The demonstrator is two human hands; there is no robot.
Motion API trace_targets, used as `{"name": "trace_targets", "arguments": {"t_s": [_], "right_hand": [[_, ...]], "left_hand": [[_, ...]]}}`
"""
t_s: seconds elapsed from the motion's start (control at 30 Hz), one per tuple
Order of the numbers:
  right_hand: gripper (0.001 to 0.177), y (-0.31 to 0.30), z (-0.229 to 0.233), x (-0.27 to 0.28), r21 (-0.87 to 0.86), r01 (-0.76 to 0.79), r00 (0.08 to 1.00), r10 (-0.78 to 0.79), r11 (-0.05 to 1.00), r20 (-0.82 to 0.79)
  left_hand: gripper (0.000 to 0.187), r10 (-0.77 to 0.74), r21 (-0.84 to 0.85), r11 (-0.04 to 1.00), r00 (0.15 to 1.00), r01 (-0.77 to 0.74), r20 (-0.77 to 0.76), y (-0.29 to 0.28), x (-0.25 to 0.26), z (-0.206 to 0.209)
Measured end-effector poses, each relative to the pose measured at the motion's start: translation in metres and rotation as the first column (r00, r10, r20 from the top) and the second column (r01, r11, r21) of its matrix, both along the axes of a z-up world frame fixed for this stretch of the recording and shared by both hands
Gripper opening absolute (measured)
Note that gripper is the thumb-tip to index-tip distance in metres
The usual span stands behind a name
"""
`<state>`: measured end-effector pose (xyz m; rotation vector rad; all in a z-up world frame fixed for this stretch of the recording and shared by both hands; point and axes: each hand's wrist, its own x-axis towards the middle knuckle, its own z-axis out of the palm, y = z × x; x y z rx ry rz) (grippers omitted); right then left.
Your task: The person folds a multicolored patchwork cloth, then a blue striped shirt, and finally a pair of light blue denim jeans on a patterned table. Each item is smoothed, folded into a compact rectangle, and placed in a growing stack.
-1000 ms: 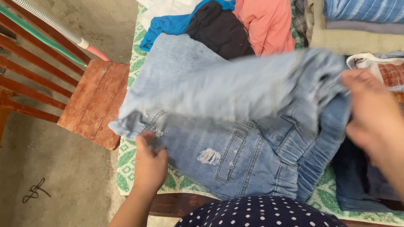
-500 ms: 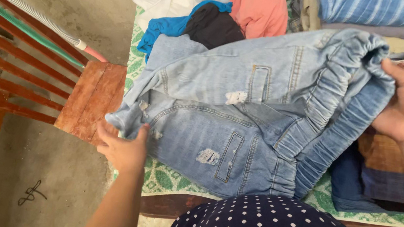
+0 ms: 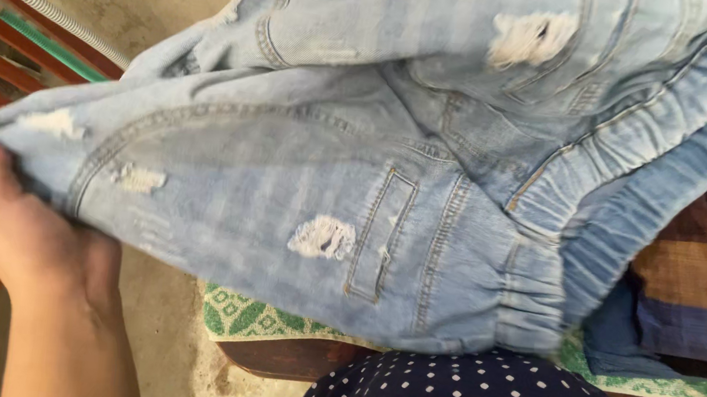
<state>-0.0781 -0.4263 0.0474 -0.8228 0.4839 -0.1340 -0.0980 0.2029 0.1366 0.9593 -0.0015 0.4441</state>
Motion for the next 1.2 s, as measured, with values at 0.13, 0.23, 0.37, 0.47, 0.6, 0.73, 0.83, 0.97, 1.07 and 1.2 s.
{"name": "trace_targets", "arguments": {"t_s": [0.13, 0.23, 0.37, 0.47, 0.6, 0.73, 0.83, 0.97, 1.07, 1.2], "right_hand": [[0.034, -0.005, -0.025, -0.009, -0.142, 0.101, 0.99, -0.114, 0.985, -0.085], [0.031, 0.01, -0.033, -0.027, -0.459, 0.121, 0.976, -0.189, 0.88, -0.107], [0.029, 0.062, -0.052, -0.069, -0.991, 0.103, 0.995, 0.001, 0.085, 0.103], [0.035, 0.103, -0.061, -0.095, -0.962, -0.138, 0.984, 0.078, -0.236, -0.16], [0.073, 0.145, -0.082, -0.101, -0.849, -0.437, 0.894, 0.037, 0.297, -0.447], [0.092, 0.153, -0.084, -0.096, -0.814, -0.44, 0.865, -0.065, 0.379, -0.498], [0.101, 0.15, -0.079, -0.089, -0.712, -0.483, 0.804, -0.062, 0.509, -0.591], [0.111, 0.154, -0.083, -0.094, -0.692, -0.521, 0.797, -0.007, 0.5, -0.604], [0.112, 0.154, -0.083, -0.102, -0.698, -0.5, 0.811, -0.006, 0.512, -0.585], [0.101, 0.147, -0.076, -0.11, -0.704, -0.681, 0.716, -0.019, 0.201, -0.698]], "left_hand": [[0.044, 0.187, 0.007, 0.98, 0.923, -0.196, -0.337, 0.012, -0.038, -0.078], [0.051, 0.191, 0.259, 0.96, 0.429, 0.105, -0.883, 0.017, -0.079, -0.178], [0.045, 0.258, 0.384, 0.824, 0.327, 0.417, -0.909, 0.045, -0.123, -0.239], [0.054, 0.689, 0.864, 0.453, 0.529, 0.219, -0.495, 0.048, -0.114, -0.223], [0.044, 0.542, 0.998, 0.052, 0.841, -0.023, -0.009, 0.019, -0.069, -0.167], [0.033, 0.302, 0.971, 0.151, 0.927, 0.183, -0.222, -0.033, -0.019, -0.135], [0.041, 0.353, 0.95, 0.059, 0.884, 0.307, -0.307, -0.056, 0.008, -0.134], [0.08, 0.161, 0.966, -0.121, 0.965, 0.228, -0.207, -0.062, 0.055, -0.157], [0.099, 0.246, 0.825, -0.198, 0.842, 0.529, -0.481, -0.057, 0.087, -0.176], [0.046, 0.323, 0.749, -0.294, 0.8, 0.593, -0.506, -0.045, 0.113, -0.18]]}}
